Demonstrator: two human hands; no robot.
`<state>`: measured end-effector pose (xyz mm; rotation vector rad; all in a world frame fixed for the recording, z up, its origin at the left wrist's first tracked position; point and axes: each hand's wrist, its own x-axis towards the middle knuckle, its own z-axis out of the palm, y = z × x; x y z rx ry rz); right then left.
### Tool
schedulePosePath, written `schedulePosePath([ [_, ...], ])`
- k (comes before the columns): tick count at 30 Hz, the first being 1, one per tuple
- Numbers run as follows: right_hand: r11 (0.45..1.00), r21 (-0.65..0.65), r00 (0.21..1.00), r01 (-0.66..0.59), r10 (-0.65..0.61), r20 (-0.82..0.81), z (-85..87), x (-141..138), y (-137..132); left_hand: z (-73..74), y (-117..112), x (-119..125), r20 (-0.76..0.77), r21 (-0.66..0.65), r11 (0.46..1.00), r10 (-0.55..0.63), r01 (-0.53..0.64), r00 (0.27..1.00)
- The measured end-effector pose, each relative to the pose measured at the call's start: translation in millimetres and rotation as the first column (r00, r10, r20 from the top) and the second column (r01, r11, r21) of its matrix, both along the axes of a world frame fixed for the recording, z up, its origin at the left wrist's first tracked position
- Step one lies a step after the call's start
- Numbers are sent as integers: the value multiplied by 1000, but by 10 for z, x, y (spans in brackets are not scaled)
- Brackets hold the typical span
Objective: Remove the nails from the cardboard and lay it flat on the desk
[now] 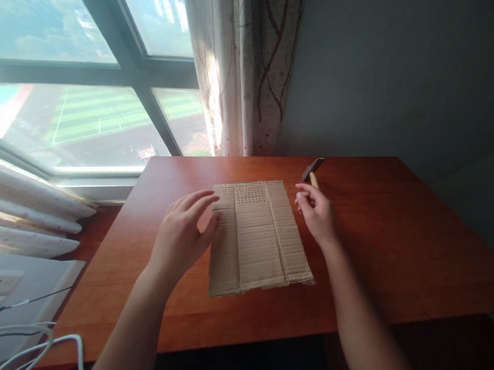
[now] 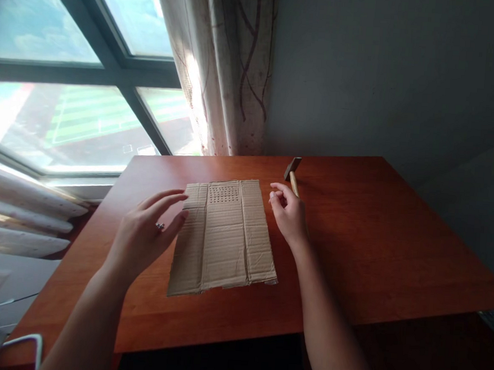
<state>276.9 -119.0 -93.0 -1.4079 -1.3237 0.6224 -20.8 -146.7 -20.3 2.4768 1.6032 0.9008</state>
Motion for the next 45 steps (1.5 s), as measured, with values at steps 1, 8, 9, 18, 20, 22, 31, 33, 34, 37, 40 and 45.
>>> schedulePosePath([
  [1,1000,-5,999,9,-8,39,-7,-2,0,-26,6,-114,-20,-6,997,74,-74,997],
  [8,992,-114,928,47,-1,372,-27,-71,-14,-275,-139,-709,-285,-113,879,418,-463,863],
  [9,988,-151,920,33,29,390,-25,-80,-19,-305,-166,-755,-298,-135,869,423,-476,856],
  [18,933,-354,825,-68,252,505,70,-147,-98,-442,-256,-799,-349,-259,855,351,-449,869],
  [20,931,-357,819,-77,263,509,76,-150,-102,-458,-258,-769,-355,-250,873,319,-418,879],
  [22,930,-360,817,-76,265,512,74,-149,-100,-476,-246,-754,-354,-215,896,300,-389,886],
  [31,932,-347,805,-108,286,519,17,-130,-88,-566,-132,-849,-379,-158,944,213,-290,901],
  [33,932,-348,799,-98,282,531,3,-121,-83,-561,-145,-836,-389,-146,941,228,-304,893],
  [34,933,-348,796,-98,283,535,-1,-118,-81,-555,-155,-823,-395,-142,939,238,-315,887],
  [37,934,-343,794,-102,284,537,0,-114,-81,-535,-189,-782,-409,-146,927,261,-344,875],
  [40,932,-346,790,-108,292,539,8,-118,-82,-521,-215,-761,-426,-135,924,272,-358,863],
  [45,932,-343,798,-121,297,525,-10,-119,-74,-521,-247,-745,-437,-134,922,275,-364,857],
])
